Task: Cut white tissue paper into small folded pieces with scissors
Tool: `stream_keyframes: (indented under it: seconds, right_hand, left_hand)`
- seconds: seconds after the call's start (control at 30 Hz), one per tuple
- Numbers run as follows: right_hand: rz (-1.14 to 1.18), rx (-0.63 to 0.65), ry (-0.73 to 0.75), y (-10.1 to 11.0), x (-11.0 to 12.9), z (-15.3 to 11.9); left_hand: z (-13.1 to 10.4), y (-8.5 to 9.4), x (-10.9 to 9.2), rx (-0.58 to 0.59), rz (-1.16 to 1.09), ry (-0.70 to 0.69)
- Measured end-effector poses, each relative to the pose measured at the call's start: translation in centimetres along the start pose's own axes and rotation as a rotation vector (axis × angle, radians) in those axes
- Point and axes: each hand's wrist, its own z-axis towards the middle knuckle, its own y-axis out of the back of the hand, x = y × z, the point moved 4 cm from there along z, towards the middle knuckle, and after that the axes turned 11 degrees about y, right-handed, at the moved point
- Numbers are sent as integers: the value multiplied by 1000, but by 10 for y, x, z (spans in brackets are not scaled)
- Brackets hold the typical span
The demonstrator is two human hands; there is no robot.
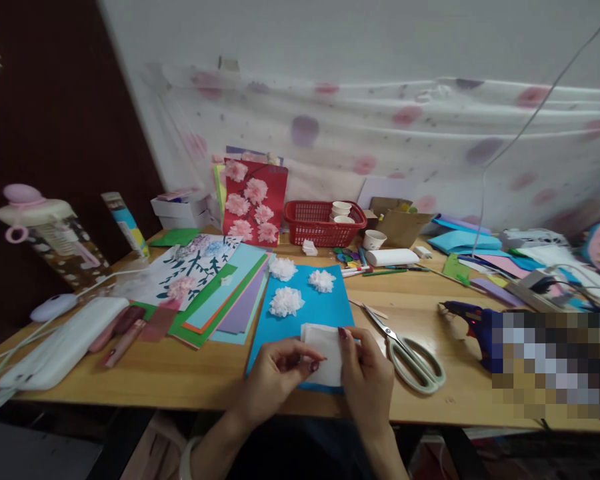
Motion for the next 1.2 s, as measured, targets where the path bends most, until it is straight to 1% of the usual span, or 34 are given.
stream_keyframes:
  seconds: [0.1, 0.17, 0.23, 0.3, 0.4, 0.5, 0.57, 0.67, 0.8, 0.97, 1.03, 1.2]
  right_hand:
    - [47, 68, 68, -2, 3, 2]
    - [95, 114, 103, -2, 4, 4]
    - [134, 143, 106, -1, 3, 5]
    - [145, 147, 84, 0, -1, 4]
    - [150, 144, 35, 0, -6, 2]
    - [187, 189, -10, -4, -9, -1]
    - [206, 234, -42, -7, -11, -3]
    - [222, 307, -86, -11, -13, -5]
    - [215, 381, -99, -12, -13, -7]
    - [214, 399, -94, -10, -10, -7]
    - [236, 414, -91, -11, -9, -7]
    - [277, 461, -86, -12, -9, -7]
  left_hand:
    - [3, 3, -3, -43, 42, -28]
    - [4, 7, -7, -81, 96, -79]
    - [5, 9, -9, -101, 131, -131]
    - [7, 10, -8, -110, 100, -152]
    - [10, 14, -1, -188, -51, -97]
    - [11, 17, 7, -278, -156, -30]
    - [11, 17, 9, -297, -176, -18]
    - [10, 16, 10, -281, -176, -3]
    - [9, 14, 11, -261, -129, 22]
    - [6, 16, 11, -333, 21, -39]
    - [5, 17, 11, -343, 89, -52]
    - [0, 14, 9, -266, 289, -19]
